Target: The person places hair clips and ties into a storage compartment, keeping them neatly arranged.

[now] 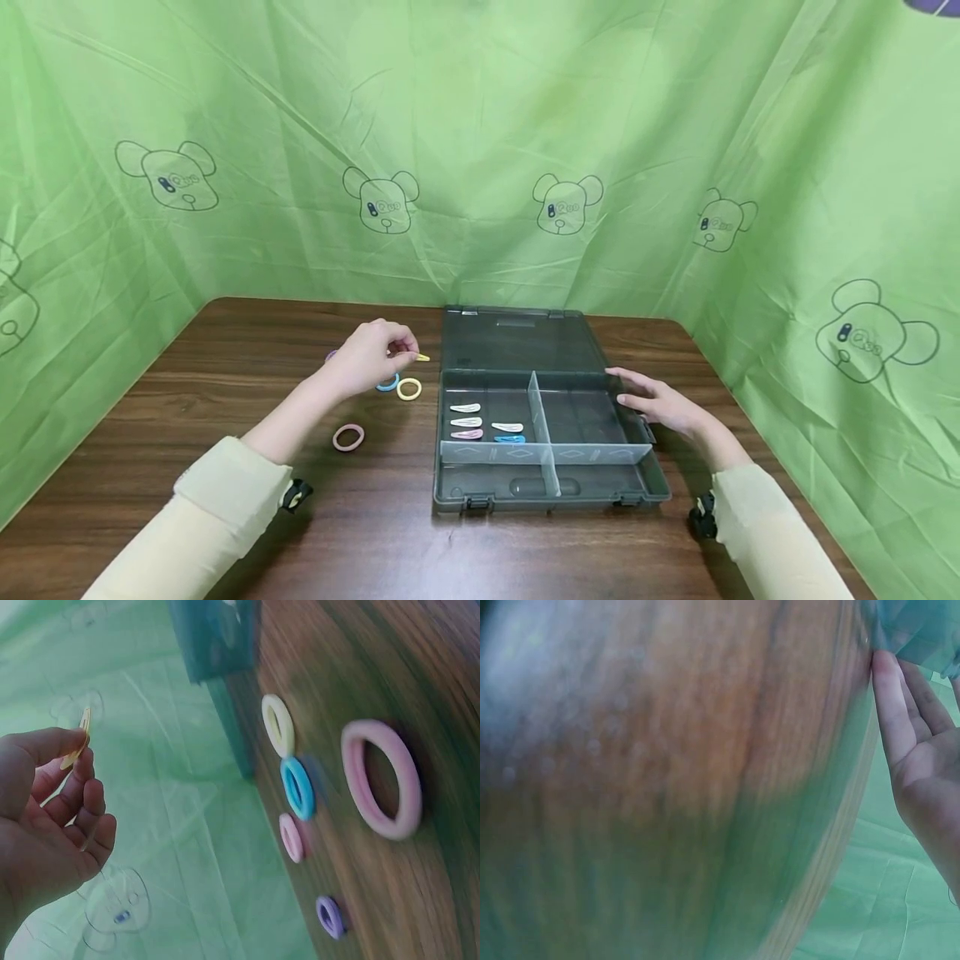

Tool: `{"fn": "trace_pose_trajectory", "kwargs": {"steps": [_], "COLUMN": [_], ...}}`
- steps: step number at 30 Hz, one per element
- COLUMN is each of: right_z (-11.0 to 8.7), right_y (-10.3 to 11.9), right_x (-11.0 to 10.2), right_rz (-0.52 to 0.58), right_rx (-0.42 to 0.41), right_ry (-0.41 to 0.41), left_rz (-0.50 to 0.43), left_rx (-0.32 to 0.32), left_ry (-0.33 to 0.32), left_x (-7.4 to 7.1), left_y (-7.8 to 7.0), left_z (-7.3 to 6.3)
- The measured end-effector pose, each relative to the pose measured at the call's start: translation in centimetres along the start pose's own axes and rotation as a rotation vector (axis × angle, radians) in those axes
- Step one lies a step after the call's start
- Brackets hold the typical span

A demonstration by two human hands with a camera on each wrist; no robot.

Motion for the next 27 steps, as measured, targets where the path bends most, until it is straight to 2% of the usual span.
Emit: {"fn": "trace_pose_trajectory", "kwargs": {"steps": [8, 14, 27], "right_z": [-0.1, 0.1, 0.0], "right_y": [-0.2, -0.3, 0.0], "right_x": [0.1, -0.1, 0.0], "right_rz": [0.011, -0.007, -0.005], "right_rx": [0.001, 0.006, 0.0], "right_ry": [-0.001, -0.01, -0.008], "left_rz": [-0.019, -0.029, -0.059], "left_rx": [0.02, 0.085, 0.136], "left_ry": [-0.014, -0.013, 0.034], "left_x": [1.1, 2.1, 4.5], "left_y": [-2.7, -4.2, -5.2], "left_z": [0.7, 1.7, 3.9]}}
Point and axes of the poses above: each hand's wrist, its own z-axis towards the middle knuckle, its own x-axis out of the palm, y = z × x, the point moved 9 cm from there along z, towards the middle knuckle, and after that the axes turned 15 degrees about y, right-handed, at the moved point
